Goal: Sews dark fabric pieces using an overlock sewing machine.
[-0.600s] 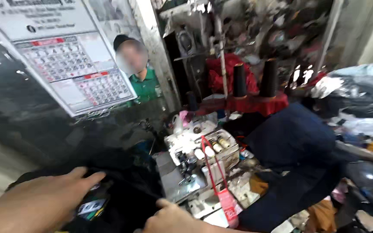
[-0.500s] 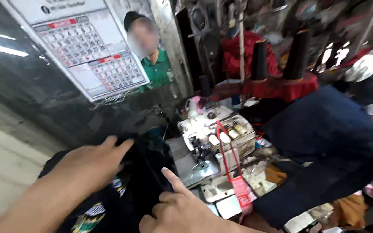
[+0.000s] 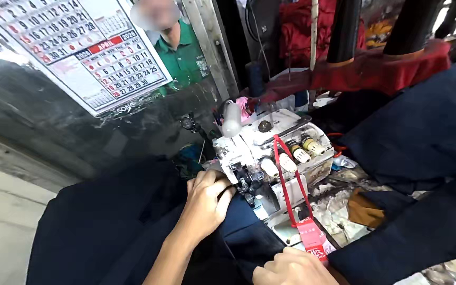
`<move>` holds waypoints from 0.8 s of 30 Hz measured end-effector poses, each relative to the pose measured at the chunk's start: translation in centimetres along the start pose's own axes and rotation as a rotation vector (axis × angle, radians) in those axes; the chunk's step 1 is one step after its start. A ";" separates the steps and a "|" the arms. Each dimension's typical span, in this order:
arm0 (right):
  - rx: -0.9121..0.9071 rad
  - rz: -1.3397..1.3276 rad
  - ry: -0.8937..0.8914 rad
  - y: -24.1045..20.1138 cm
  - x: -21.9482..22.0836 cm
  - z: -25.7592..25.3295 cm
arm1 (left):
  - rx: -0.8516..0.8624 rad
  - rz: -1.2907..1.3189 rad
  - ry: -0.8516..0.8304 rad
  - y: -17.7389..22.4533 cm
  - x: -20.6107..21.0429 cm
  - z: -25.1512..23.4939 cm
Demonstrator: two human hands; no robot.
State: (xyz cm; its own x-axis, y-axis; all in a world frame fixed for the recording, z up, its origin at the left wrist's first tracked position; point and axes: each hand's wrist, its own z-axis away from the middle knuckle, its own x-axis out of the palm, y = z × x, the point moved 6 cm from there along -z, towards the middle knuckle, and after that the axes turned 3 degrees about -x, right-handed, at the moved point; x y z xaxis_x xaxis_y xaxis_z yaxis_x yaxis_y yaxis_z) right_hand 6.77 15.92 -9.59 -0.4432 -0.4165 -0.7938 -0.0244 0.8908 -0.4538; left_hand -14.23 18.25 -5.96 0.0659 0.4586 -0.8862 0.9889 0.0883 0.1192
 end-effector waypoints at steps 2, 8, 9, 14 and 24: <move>0.076 0.007 -0.039 0.2 -0.2 0.5 | -0.001 0.071 -0.081 0.2 1.0 0.5; 0.085 -0.047 0.051 0.8 1.4 1.0 | 0.071 0.158 -0.044 0.9 0.6 1.1; 0.091 -0.073 0.107 0.4 0.8 1.4 | 0.096 0.095 -0.024 1.5 -0.2 1.6; 0.206 -0.158 0.332 0.7 -0.9 7.1 | 0.019 0.137 0.078 3.8 0.4 5.7; 0.521 0.145 0.149 10.3 -5.7 13.3 | -0.069 0.485 0.214 5.7 -4.2 7.7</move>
State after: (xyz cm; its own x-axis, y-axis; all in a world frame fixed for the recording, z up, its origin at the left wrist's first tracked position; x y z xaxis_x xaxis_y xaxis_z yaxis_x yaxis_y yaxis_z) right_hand 20.94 25.03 -15.13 -0.5321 -0.2324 -0.8141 0.4753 0.7138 -0.5144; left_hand -7.82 9.98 -5.01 0.4778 0.6309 -0.6113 0.8398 -0.1239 0.5285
